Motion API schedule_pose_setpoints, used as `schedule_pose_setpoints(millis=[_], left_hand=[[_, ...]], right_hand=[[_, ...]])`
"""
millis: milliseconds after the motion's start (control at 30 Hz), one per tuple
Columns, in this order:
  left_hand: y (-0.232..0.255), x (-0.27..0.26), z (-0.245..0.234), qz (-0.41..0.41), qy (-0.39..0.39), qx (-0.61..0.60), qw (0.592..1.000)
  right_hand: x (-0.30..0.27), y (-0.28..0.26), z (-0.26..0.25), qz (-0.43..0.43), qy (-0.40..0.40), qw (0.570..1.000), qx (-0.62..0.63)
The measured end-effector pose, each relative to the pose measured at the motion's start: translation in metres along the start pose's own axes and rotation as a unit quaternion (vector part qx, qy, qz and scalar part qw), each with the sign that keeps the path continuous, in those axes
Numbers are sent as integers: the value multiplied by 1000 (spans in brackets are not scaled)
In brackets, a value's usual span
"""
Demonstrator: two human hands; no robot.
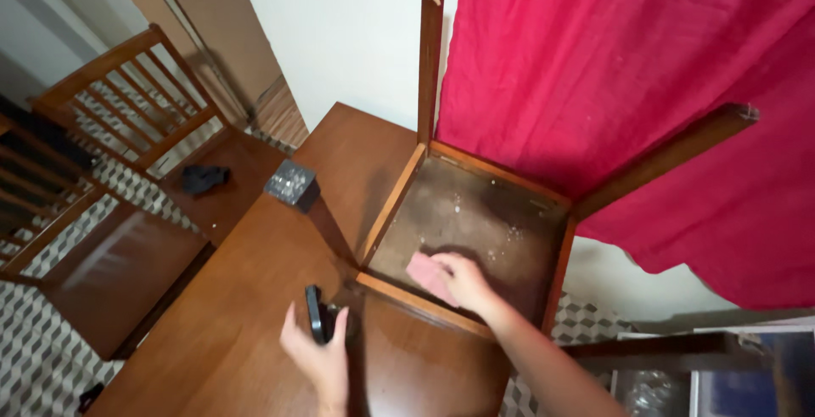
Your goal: The person cleans an overturned wooden chair placed on a dining table. They wipe the legs and underside with a pink cloth, spray a cleaning solution from a bottle onto the chair's base, and continue wiping the surface.
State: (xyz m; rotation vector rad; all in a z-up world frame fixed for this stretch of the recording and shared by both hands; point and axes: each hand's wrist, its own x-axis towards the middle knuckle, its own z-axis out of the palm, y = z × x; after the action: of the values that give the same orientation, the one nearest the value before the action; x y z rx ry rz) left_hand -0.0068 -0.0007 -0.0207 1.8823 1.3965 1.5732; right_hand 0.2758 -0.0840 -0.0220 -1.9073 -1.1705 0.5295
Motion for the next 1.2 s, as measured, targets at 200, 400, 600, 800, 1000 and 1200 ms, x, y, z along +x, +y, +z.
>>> schedule_pose_setpoints(millis=[200, 400, 600, 800, 1000, 1200], left_hand=[[-10, -99, 9, -147, -55, -24, 987], [-9, -78, 53, 45, -202, -31, 978], [-10, -54, 84, 87, -278, 33, 956], [-21, -61, 90, 80, -306, 63, 947], [-21, -59, 91, 72, -313, 61, 945], [-22, -57, 90, 67, -318, 58, 944]], right_hand=[[11, 9, 10, -31, 75, 984, -160], [1, 15, 14, -114, 44, 976, -183], [5, 38, 30, -105, 84, 950, -282], [31, 63, 47, 110, 143, 957, -228], [46, 54, 39, -47, 158, 949, -270], [28, 21, 24, -23, 71, 964, -254]])
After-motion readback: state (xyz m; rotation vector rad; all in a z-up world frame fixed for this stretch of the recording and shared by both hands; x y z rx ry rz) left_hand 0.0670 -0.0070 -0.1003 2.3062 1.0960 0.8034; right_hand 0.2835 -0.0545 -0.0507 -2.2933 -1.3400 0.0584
